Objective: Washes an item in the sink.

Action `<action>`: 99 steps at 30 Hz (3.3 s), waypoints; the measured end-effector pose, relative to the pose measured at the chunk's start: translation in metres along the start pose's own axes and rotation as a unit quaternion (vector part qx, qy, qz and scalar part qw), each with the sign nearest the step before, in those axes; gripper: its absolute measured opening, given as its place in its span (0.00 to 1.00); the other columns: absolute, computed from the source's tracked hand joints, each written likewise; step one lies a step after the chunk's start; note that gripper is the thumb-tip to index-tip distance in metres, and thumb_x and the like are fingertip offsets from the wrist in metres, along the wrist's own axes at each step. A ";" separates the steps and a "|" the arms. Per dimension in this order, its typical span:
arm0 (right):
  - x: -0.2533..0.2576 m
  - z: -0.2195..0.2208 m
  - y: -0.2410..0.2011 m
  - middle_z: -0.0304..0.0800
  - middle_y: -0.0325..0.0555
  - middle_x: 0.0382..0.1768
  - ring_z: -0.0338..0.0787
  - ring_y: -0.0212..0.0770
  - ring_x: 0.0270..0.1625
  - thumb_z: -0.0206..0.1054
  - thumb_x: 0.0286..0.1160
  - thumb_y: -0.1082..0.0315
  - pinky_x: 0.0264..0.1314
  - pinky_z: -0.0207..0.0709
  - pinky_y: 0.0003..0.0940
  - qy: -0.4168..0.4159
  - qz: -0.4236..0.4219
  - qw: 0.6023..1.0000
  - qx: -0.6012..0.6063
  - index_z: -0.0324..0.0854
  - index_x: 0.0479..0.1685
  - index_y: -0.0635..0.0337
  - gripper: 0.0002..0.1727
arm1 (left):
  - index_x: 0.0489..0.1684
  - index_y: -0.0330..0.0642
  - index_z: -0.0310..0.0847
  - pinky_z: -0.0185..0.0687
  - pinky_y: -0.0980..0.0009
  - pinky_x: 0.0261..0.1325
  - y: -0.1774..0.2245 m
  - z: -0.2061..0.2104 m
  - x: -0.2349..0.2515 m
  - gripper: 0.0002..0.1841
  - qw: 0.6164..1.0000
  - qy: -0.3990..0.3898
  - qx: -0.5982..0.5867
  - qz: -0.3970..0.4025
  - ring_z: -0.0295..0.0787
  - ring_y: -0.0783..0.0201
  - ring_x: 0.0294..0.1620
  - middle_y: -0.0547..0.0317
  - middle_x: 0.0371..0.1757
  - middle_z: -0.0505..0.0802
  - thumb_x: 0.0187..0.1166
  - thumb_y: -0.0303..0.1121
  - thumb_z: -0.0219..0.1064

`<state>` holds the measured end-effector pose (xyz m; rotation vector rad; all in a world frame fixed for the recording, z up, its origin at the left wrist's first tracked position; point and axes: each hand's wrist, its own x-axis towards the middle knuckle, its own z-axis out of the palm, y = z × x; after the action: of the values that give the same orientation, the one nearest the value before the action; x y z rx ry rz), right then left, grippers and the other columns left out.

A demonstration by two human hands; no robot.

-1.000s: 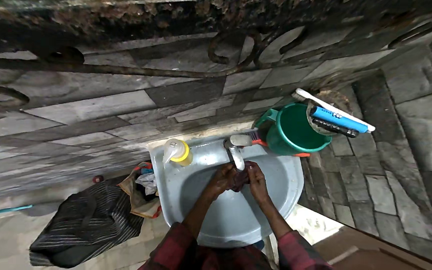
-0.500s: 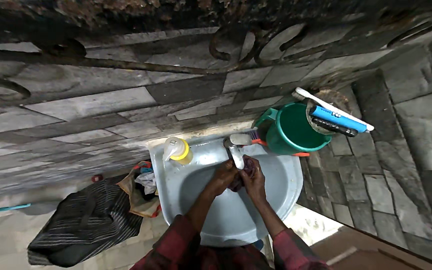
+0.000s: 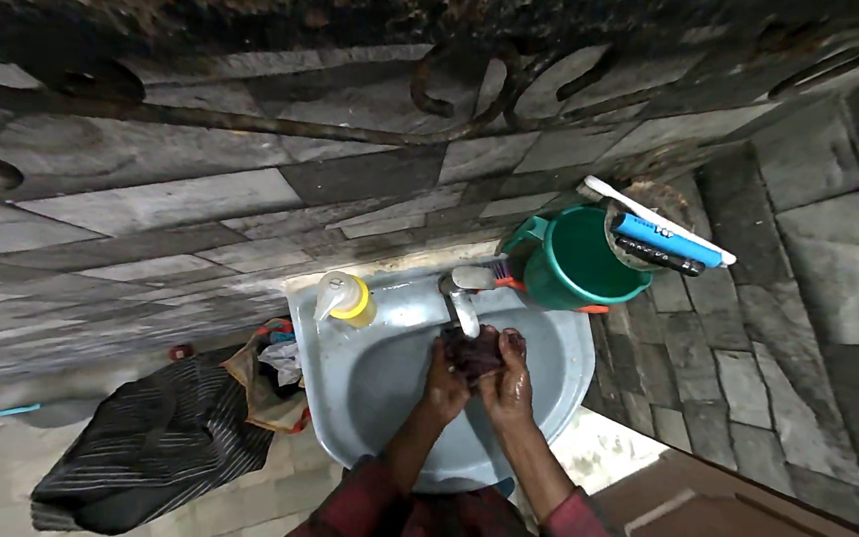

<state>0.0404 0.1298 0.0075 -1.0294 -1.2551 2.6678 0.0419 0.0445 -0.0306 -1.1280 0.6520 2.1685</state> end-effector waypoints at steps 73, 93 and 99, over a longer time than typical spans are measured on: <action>0.054 0.005 0.028 0.80 0.41 0.26 0.81 0.35 0.27 0.51 0.90 0.42 0.32 0.79 0.38 0.064 -0.174 0.886 -0.425 0.82 0.40 0.58 0.28 | 0.63 0.42 0.77 0.78 0.63 0.45 0.012 0.030 -0.002 0.23 0.982 0.090 0.119 0.114 0.78 0.64 0.40 0.55 0.45 0.84 0.93 0.51 0.45; 0.010 -0.015 0.011 0.77 0.42 0.18 0.78 0.38 0.20 0.59 0.86 0.53 0.26 0.75 0.39 -0.044 -0.172 0.790 -0.587 0.81 0.22 0.60 0.25 | 0.46 0.44 0.80 0.76 0.69 0.29 -0.011 0.012 0.021 0.21 0.987 0.049 0.131 0.073 0.75 0.68 0.24 0.61 0.27 0.81 0.92 0.52 0.50; 0.010 -0.008 0.005 0.76 0.42 0.15 0.76 0.38 0.18 0.49 0.92 0.52 0.23 0.73 0.39 0.044 -0.054 0.884 -0.462 0.80 0.21 0.59 0.30 | 0.52 0.35 0.81 0.79 0.61 0.35 0.000 0.014 0.017 0.19 0.937 0.069 0.301 0.164 0.79 0.60 0.30 0.50 0.34 0.85 0.89 0.46 0.58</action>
<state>0.0384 0.1346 -0.0058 -1.0323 -2.5427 1.8361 0.0260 0.0585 -0.0371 -0.8791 1.5359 1.9296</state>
